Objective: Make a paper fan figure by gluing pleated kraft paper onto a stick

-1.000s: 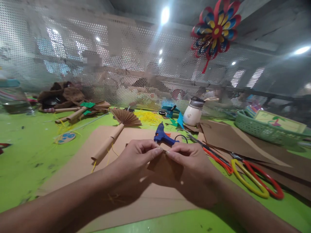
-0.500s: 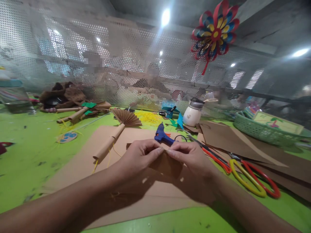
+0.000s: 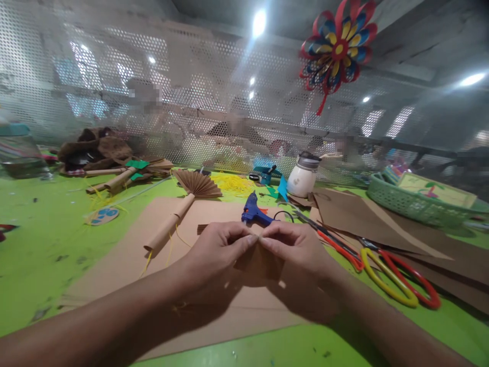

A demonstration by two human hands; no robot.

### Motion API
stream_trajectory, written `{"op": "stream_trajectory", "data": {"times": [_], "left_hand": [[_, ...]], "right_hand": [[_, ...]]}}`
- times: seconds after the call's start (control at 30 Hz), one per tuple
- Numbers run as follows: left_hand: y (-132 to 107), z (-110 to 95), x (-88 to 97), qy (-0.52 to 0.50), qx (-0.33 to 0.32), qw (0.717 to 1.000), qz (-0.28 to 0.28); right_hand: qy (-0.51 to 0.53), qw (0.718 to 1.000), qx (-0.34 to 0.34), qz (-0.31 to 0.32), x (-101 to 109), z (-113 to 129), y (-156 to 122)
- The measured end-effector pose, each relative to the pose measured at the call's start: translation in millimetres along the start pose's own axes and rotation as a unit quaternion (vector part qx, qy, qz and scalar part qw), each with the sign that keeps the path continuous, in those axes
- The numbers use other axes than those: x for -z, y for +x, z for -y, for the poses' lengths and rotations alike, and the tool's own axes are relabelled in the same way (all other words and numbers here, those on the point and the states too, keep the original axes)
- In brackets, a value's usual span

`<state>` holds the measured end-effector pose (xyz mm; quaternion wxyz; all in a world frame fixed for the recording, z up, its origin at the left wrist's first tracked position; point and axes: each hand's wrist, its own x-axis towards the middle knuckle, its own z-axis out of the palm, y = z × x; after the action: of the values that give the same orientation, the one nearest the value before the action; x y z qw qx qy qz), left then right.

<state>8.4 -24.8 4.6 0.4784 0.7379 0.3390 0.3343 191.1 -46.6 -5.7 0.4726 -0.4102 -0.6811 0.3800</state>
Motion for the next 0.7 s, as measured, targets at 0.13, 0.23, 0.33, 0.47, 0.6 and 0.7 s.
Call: {"op": "stream_trajectory", "data": {"times": [0.13,0.23,0.33,0.47,0.6,0.7], "left_hand": [[-0.7,0.3,-1.9,0.049,0.000,0.999,-0.004],[-0.4,-1.0,-1.5,0.075,0.006,0.997,0.012],[0.0,-1.6,-0.6,0.117,-0.005,0.993,0.005],[0.6,-0.5,0.5,0.183,-0.039,0.982,-0.005],[1.7,1.6,2.4,0.194,-0.040,0.980,-0.021],[4.4,5.3,4.6,0.183,-0.019,0.982,-0.036]], "right_hand": [[-0.023,1.000,0.013,-0.003,-0.9,0.9,-0.7],[-0.022,1.000,0.001,-0.003,-0.8,0.1,-1.3],[-0.034,0.999,0.002,0.000,-1.9,0.8,-1.8],[-0.011,1.000,-0.018,0.004,-3.5,2.8,-1.5],[-0.019,0.998,-0.060,-0.001,-0.2,-1.3,0.5],[-0.015,0.996,-0.093,-0.012,4.2,-7.0,2.1]]}}
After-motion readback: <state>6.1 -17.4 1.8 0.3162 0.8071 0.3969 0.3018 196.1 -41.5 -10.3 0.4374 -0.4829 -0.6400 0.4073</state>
